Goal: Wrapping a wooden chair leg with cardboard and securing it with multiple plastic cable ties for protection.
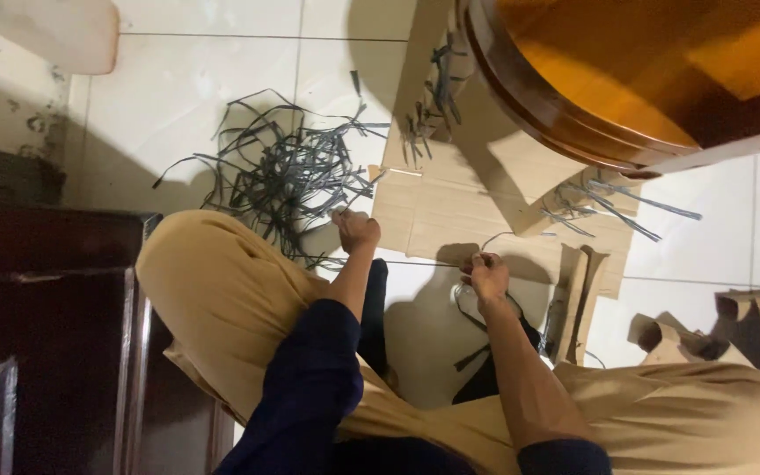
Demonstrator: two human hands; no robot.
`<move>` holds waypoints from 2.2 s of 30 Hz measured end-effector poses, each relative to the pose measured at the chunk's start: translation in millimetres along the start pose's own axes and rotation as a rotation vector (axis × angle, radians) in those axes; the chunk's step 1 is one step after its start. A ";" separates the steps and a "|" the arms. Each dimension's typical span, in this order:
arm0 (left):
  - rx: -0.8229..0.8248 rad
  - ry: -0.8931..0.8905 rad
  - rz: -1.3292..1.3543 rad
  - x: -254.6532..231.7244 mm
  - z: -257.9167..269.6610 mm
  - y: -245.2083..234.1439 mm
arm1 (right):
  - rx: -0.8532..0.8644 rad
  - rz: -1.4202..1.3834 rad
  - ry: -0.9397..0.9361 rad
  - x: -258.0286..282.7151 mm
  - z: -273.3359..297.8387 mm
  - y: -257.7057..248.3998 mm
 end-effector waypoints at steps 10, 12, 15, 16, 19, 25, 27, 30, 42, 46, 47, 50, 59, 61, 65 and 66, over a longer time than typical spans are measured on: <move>-0.130 0.377 0.024 -9.7 27.5 99.2 | -0.020 -0.048 -0.118 9.7 12.2 -9.4; 0.054 0.456 0.011 -40.0 93.6 72.9 | -0.040 0.009 -0.162 -14.9 -15.8 -13.4; 0.296 0.680 -0.001 -53.1 149.4 72.6 | -0.079 0.060 -0.206 0.3 -11.0 -10.6; 0.357 0.828 0.004 -52.9 161.1 77.9 | -0.097 0.053 -0.205 14.1 -1.4 -8.3; 0.396 0.915 -0.021 -61.5 176.5 69.7 | -0.120 0.057 -0.192 -12.8 -31.3 -16.1; 0.477 0.943 -0.101 -51.5 150.6 109.2 | -0.108 -0.032 -0.165 2.3 -9.1 -24.0; 0.501 0.949 -0.116 -65.2 171.9 92.1 | -0.138 -0.102 -0.161 -3.6 -16.3 -30.5; 0.538 0.943 -0.091 -77.7 186.2 86.2 | -0.180 -0.491 -0.115 -1.7 -9.7 -53.8; 0.342 1.070 -0.007 -141.8 138.1 105.9 | -0.677 -0.808 -0.262 60.7 -95.8 -79.8; 0.227 1.137 -0.339 -172.5 107.8 121.2 | -0.419 0.122 -0.229 76.3 -110.2 -83.8; 0.228 1.139 -0.338 -175.9 83.2 137.2 | -0.422 0.121 -0.229 77.7 -113.7 -86.5; 0.245 1.199 -0.596 -177.8 29.1 180.3 | -0.313 0.153 -0.196 88.0 -105.9 -90.2; 0.321 0.958 -0.313 -169.2 43.3 162.7 | -0.292 0.069 -0.293 51.4 -119.1 -71.6; 0.425 0.966 -0.037 -163.1 58.1 152.4 | -0.409 0.043 -0.164 53.7 -81.6 -87.0; 0.459 0.742 0.071 -127.3 40.0 188.6 | -0.406 0.063 -0.105 55.9 -55.4 -75.8; 0.459 0.719 0.066 -121.1 36.1 197.2 | -0.396 0.025 -0.094 61.0 -47.3 -72.8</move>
Point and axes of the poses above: each hand's wrist, its own z-axis away from the middle knuckle, its own y-axis out of the palm, x = y × z, the point moved 2 cm from there along -z, towards the middle knuckle, and after that the axes turned 3 degrees about x, right-handed, at the moved point
